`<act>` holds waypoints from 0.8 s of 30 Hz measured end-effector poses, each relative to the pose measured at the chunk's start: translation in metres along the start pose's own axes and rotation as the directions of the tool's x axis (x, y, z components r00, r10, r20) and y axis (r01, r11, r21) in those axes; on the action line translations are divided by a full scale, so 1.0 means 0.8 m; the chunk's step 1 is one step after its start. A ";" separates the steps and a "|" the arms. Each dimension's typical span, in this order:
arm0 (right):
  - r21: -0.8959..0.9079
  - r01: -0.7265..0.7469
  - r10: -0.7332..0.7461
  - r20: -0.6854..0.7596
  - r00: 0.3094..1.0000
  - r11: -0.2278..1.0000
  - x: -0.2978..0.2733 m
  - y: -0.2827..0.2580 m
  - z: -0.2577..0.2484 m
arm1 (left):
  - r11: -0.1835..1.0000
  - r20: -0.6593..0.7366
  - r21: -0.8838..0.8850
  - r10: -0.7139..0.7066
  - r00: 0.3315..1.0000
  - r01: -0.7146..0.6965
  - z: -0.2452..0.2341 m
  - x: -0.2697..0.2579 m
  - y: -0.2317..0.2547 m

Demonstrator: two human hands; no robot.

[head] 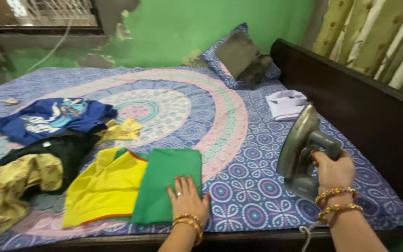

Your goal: The person irons a green and yellow shirt and a green cloth on a bed, then folds the green cloth and several shirts.

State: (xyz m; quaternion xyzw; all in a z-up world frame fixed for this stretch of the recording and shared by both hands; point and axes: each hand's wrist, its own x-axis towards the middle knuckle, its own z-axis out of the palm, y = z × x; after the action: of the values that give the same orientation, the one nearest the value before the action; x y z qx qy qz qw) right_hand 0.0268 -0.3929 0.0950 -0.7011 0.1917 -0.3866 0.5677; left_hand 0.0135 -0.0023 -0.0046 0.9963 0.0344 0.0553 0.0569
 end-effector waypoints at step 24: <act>0.238 0.059 -0.063 0.010 0.998 0.970 0.038 0.143 -0.034 | 0.985 -0.213 0.168 0.000 0.977 0.037 0.043 0.000 0.002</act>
State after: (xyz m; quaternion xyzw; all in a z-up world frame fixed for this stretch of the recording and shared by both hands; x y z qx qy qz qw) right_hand 0.0450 -0.4646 -0.0016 -0.6371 0.1176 -0.4178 0.6370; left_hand 0.0176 -0.0077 -0.0381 0.9855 0.0542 0.1575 -0.0321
